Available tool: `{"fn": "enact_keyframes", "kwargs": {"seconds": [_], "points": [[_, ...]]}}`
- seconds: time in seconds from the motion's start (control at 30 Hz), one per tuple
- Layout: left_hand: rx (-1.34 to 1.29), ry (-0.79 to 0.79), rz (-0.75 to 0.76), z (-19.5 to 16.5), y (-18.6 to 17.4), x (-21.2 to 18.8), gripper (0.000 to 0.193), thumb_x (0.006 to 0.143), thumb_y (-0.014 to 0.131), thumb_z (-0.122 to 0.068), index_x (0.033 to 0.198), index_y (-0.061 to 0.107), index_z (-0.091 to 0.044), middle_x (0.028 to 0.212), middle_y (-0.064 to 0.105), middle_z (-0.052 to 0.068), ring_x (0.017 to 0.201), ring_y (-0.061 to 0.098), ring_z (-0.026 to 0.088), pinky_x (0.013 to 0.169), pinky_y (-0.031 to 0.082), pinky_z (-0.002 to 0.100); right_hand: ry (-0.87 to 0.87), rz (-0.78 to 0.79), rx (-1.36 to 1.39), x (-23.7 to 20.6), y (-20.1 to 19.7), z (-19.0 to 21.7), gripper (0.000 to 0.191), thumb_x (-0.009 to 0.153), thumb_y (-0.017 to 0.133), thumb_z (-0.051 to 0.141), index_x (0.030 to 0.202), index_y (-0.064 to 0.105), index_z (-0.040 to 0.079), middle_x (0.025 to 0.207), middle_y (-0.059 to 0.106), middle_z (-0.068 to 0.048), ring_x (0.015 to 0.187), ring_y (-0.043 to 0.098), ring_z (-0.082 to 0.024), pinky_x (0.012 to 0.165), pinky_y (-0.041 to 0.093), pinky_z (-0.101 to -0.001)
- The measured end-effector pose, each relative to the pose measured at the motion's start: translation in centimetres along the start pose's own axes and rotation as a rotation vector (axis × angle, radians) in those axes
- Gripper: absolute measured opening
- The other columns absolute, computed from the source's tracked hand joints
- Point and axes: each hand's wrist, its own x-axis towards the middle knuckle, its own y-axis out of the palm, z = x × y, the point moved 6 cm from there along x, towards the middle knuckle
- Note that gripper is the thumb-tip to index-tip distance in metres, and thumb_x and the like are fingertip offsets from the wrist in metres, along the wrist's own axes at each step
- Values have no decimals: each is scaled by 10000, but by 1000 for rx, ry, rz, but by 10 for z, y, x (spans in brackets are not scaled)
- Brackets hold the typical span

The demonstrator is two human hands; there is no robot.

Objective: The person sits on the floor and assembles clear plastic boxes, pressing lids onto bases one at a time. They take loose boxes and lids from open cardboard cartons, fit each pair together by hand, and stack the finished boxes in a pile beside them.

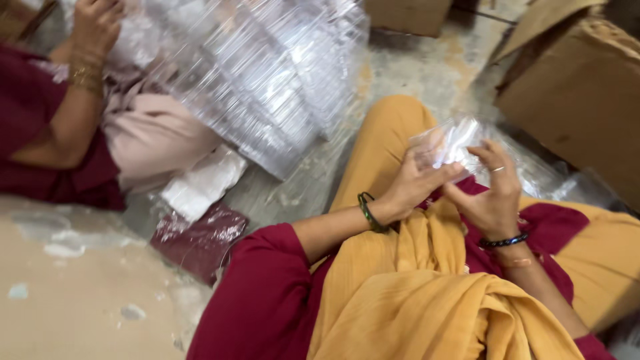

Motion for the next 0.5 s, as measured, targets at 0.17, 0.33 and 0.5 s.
{"fn": "enact_keyframes", "kwargs": {"seconds": [0.17, 0.33, 0.5], "points": [[134, -64, -48, -56, -35, -32, 864, 885, 813, -298, 1486, 315, 71, 1296, 609, 156, 1171, 632, 197, 967, 558, 337, 543, 251, 1075, -4, 52, -33, 621, 982, 678, 115, 1520, 383, 16, 1359, 602, -101, 1181, 595, -167, 983, 503, -311], [453, -325, -113, -83, -74, -71, 936, 857, 783, -397, 1505, 294, 70, 1215, 646, 146, 1080, 671, 207, 893, 569, 344, 558, 452, 1196, -8, 93, -28, 523, 986, 668, 108, 1431, 434, -35, 1279, 696, -164, 1193, 656, -215, 1032, 513, -345], [504, -326, -265, -124, -153, -118, 981, 796, 828, -360, 1508, 293, 54, 1137, 694, 148, 992, 696, 209, 895, 580, 338, 479, 685, 1129, -16, 122, -16, 633, 934, 680, 143, 1473, 376, 10, 1286, 619, -118, 1214, 612, -190, 1030, 512, -344]]}}
